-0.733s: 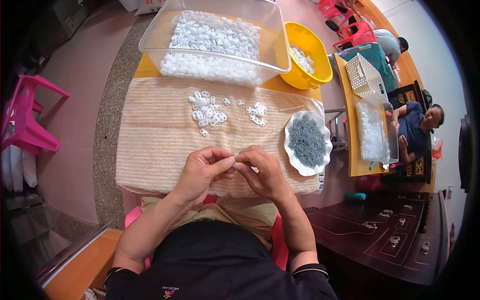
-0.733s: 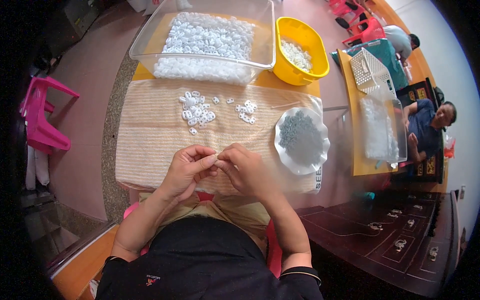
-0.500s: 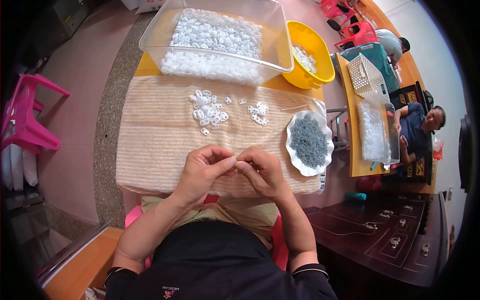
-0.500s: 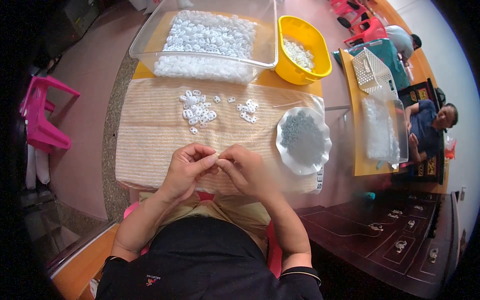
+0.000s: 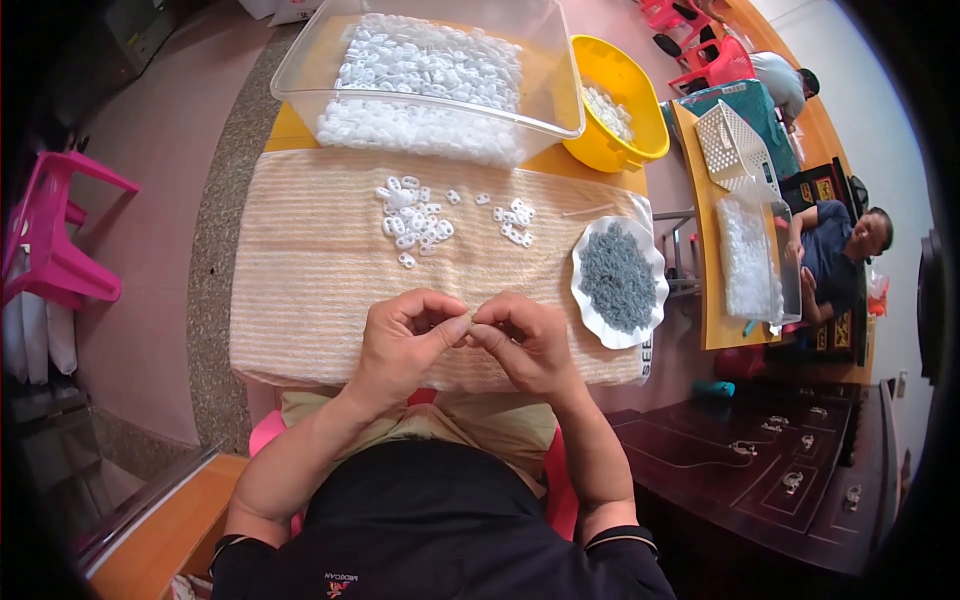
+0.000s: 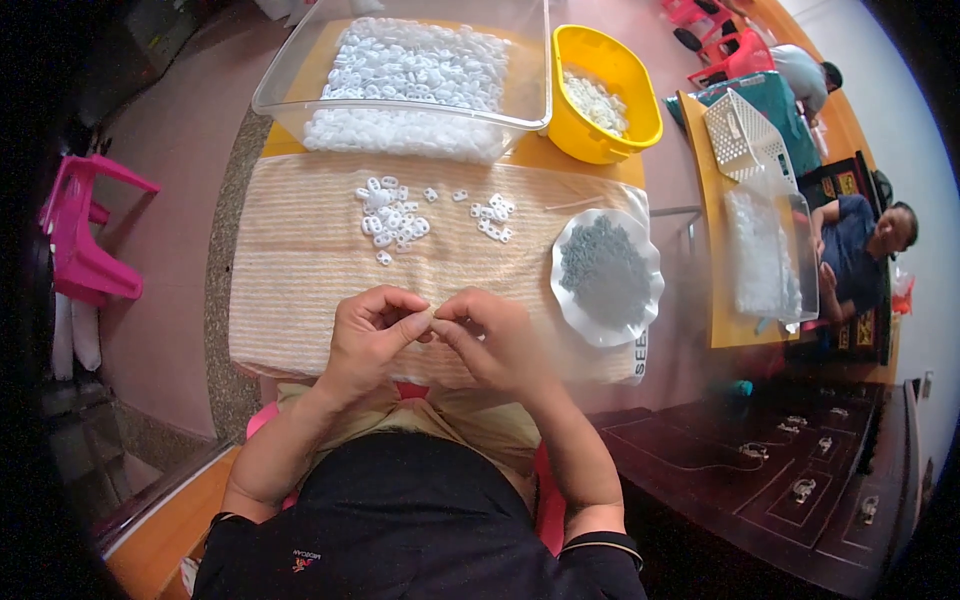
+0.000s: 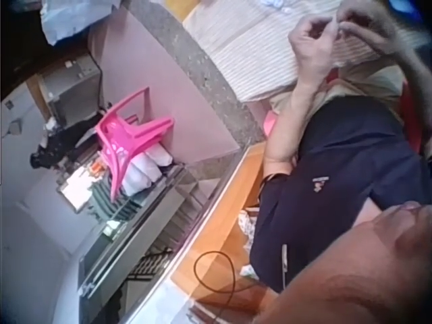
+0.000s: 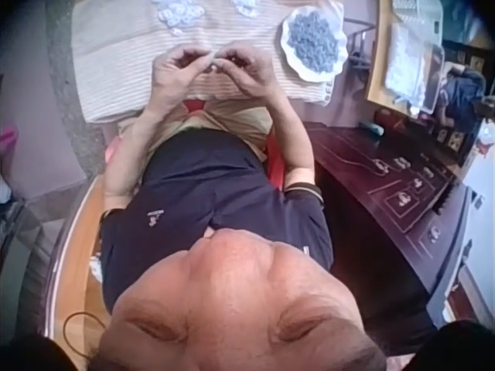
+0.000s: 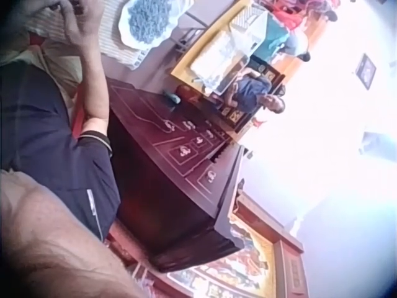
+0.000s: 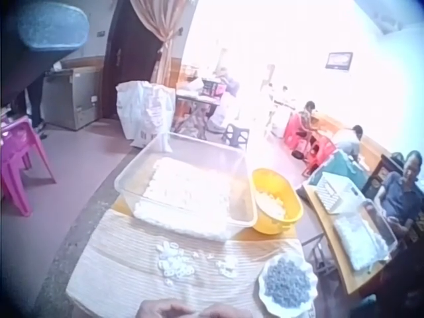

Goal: Assembling small grey pins into white plastic connectors at a production workstation.

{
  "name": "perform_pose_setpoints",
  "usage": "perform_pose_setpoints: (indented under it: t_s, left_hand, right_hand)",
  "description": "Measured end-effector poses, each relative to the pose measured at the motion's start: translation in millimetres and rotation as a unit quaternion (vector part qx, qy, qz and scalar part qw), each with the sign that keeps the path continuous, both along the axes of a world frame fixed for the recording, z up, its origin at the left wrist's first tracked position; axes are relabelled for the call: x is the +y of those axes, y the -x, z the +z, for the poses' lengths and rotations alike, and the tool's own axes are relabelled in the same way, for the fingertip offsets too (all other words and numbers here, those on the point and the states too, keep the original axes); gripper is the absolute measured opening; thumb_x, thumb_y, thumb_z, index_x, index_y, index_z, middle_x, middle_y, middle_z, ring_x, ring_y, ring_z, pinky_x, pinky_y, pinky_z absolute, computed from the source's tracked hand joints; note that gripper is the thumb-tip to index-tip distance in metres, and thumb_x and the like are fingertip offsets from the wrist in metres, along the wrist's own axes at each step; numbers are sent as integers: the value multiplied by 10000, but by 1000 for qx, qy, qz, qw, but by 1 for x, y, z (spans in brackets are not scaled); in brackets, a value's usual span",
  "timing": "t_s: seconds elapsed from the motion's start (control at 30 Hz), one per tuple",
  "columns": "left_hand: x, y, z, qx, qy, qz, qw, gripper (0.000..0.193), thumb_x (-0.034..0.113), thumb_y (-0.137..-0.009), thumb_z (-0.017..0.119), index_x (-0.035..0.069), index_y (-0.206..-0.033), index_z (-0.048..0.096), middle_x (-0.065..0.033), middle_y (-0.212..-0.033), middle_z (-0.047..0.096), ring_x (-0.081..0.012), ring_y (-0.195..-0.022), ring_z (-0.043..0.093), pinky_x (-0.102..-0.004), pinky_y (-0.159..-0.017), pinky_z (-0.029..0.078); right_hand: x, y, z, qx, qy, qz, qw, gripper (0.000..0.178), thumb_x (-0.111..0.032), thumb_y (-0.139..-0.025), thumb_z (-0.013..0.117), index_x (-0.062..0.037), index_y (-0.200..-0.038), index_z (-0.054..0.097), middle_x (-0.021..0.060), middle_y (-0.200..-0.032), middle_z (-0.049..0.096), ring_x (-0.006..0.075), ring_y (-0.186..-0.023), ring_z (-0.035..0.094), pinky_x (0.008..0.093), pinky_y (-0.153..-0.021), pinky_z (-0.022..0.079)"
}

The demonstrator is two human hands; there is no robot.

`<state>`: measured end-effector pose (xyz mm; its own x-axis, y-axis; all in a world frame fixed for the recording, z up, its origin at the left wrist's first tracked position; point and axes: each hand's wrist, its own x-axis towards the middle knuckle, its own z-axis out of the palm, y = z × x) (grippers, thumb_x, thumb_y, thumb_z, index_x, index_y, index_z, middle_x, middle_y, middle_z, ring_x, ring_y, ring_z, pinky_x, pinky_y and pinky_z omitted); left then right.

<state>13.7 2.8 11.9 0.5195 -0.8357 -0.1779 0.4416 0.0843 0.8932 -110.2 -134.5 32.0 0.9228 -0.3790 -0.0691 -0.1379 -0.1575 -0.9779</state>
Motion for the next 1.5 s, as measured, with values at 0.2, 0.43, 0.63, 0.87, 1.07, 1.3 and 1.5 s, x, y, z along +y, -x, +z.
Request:
perform_pose_setpoints:
  t_s: [0.2, 0.43, 0.63, 0.87, 1.07, 1.3, 1.5]
  left_hand:
    - [0, -1, 2, -4, -2, -13, 1000, 125, 49, -886, 647, -18, -986, 614, -56, -839, 649, -113, -749, 640, -248, -690, 540]
    - [0, 5, 5, -68, -19, 21, 997, 105, 51, -891, 643, -18, -963, 609, -48, -846, 649, -99, -757, 633, -231, -697, 523]
    - [0, 11, 1, -210, 7, 88, 974, 73, 13, -867, 653, -9, -929, 623, -50, -842, 644, -105, -744, 620, -242, -664, 511]
    - [0, 12, 1, -356, 15, 109, 928, 89, -11, -846, 663, -8, -922, 617, -83, -867, 626, -130, -762, 611, -239, -669, 503]
    - [0, 14, 9, -229, -4, 103, 968, 88, 1, -863, 657, -11, -940, 615, -26, -822, 602, -62, -770, 563, -192, -662, 457]
    - [-6, 1, 2, -353, -21, 134, 926, 84, -22, -815, 676, 1, -891, 649, -91, -803, 655, -169, -745, 644, -264, -660, 502]
    - [-19, -9, 1, -541, -40, 107, 833, 102, -8, -766, 695, 27, -855, 661, -118, -787, 646, -257, -697, 600, -334, -613, 474]
  right_hand:
    - [2, -2, -2, -95, 210, 20, 973, 58, -10, -907, 606, 45, -926, 607, 67, -836, 645, 124, -753, 630, 237, -654, 513]
    - [2, 1, -5, 31, -92, -3, 995, 189, -139, -963, 562, 40, -934, 612, 63, -791, 640, 117, -706, 623, 251, -653, 515]
    - [4, 0, -7, 31, -288, -27, 957, 235, -207, -972, 556, 13, -921, 620, 64, -768, 641, 133, -682, 627, 245, -628, 508]
    - [3, 0, -16, -8, -308, -6, 951, 212, -189, -969, 555, 13, -953, 614, 74, -780, 644, 136, -712, 629, 256, -642, 517]
    - [12, -3, -16, -40, -221, -50, 973, 125, -75, -938, 584, 42, -974, 603, 63, -789, 648, 112, -757, 632, 237, -688, 527]
    - [2, -4, -20, -31, -104, -121, 987, 115, -49, -931, 586, 51, -987, 593, 58, -790, 648, 116, -716, 641, 251, -679, 550]
    - [-3, -4, -21, -61, -130, -166, 976, 124, -63, -923, 606, 42, -988, 601, 61, -788, 648, 121, -693, 645, 259, -652, 555]
